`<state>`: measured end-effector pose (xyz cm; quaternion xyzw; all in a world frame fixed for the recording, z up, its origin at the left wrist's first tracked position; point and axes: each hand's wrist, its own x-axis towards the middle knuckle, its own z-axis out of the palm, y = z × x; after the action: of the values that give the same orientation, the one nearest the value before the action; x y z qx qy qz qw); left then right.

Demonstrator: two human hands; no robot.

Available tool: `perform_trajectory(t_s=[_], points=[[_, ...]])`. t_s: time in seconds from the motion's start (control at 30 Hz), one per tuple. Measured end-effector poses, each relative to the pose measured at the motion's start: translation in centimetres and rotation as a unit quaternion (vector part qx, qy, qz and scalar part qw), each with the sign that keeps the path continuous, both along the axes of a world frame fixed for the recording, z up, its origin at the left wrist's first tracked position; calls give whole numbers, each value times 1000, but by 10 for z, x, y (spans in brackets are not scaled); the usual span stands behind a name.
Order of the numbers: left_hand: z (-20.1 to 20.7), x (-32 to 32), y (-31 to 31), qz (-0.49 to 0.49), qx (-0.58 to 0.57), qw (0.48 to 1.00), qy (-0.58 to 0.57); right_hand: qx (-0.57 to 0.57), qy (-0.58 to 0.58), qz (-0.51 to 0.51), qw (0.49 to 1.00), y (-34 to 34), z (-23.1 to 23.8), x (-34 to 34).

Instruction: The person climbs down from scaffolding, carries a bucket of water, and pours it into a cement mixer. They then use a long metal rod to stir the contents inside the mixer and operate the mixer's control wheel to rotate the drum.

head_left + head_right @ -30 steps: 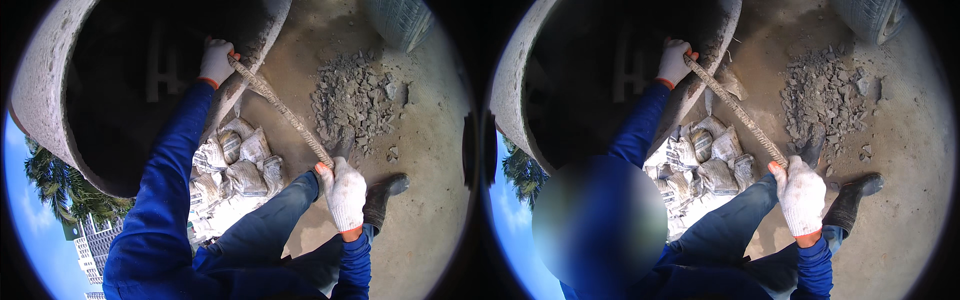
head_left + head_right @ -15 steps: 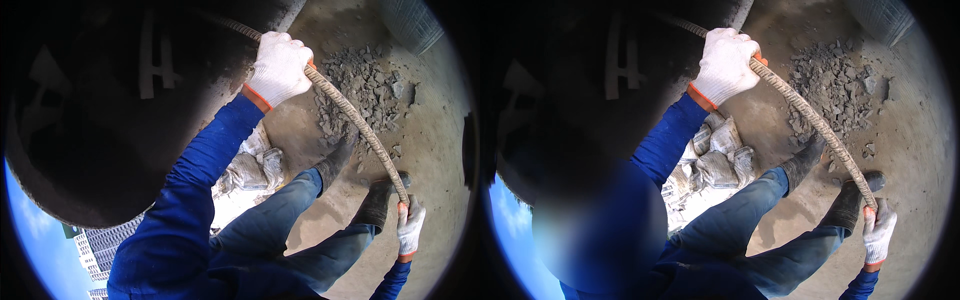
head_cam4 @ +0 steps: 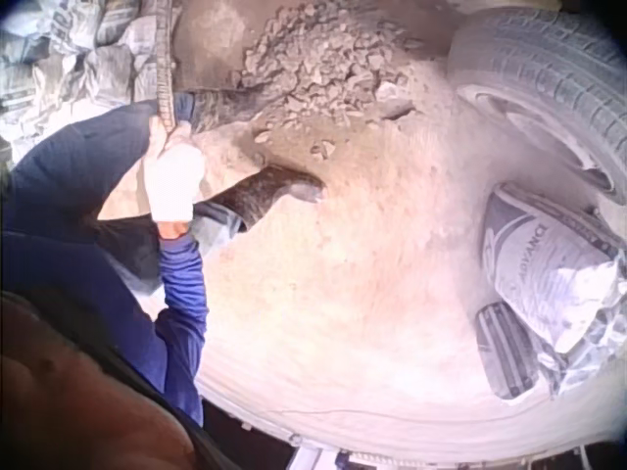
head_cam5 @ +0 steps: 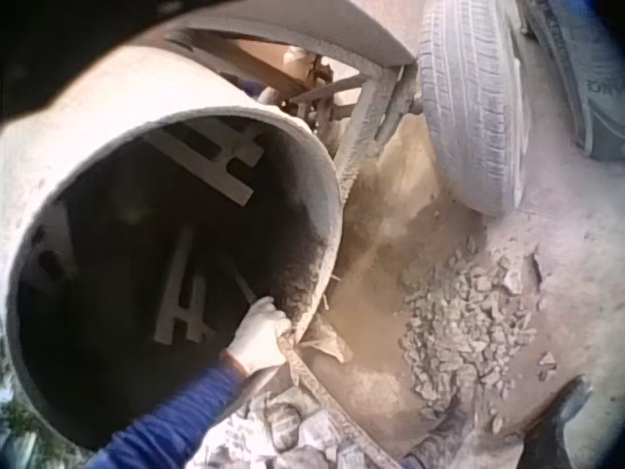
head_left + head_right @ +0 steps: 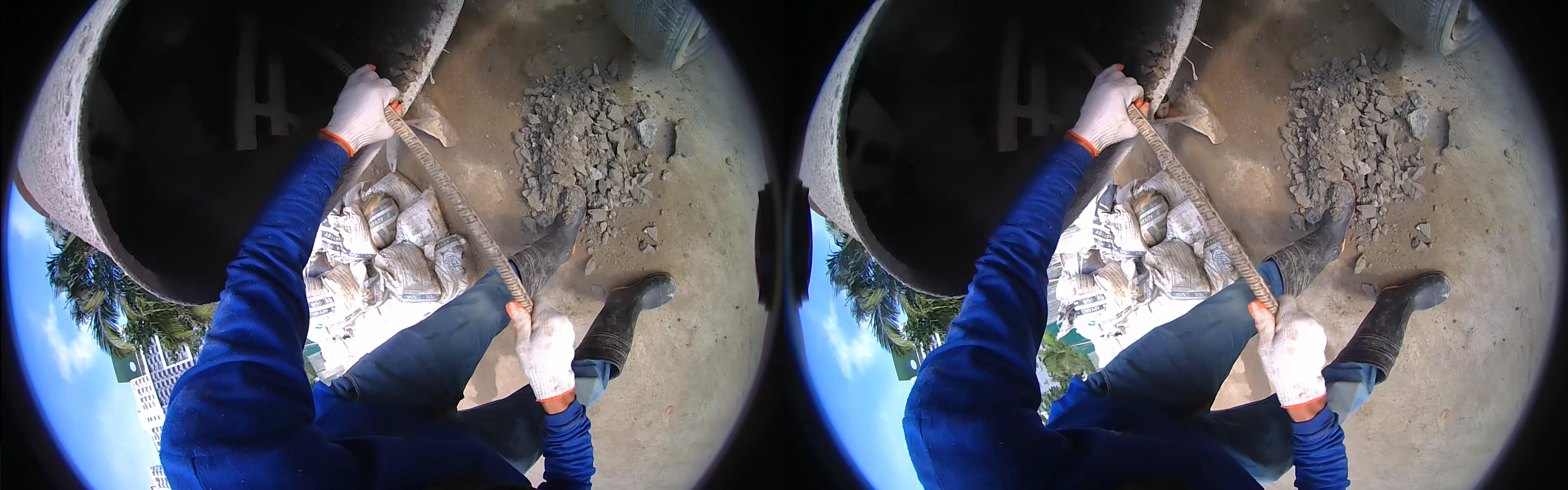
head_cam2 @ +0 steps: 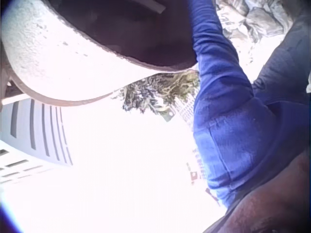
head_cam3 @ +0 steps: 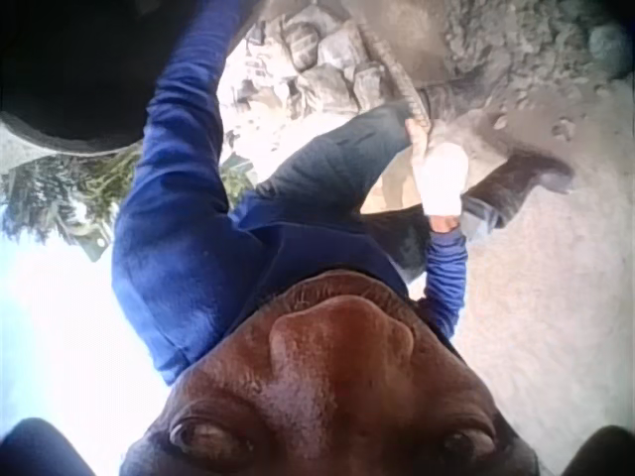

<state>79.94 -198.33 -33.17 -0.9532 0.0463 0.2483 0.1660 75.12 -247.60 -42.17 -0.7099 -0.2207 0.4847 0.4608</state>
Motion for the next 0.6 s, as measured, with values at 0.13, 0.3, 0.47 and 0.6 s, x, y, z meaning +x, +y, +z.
perform_trajectory(t_s=[0.13,0.3,0.47,0.6], points=[[-19,24,-82,6,5,1000,3,-60,1,-13,998,-71,-12,17],[-37,79,-146,-5,-83,989,-124,-125,-139,27,982,-186,-73,134],[-35,103,-83,38,-22,986,-159,-90,-261,20,961,-146,-103,218],[9,59,88,111,7,978,-179,51,-354,31,933,99,-30,183]])
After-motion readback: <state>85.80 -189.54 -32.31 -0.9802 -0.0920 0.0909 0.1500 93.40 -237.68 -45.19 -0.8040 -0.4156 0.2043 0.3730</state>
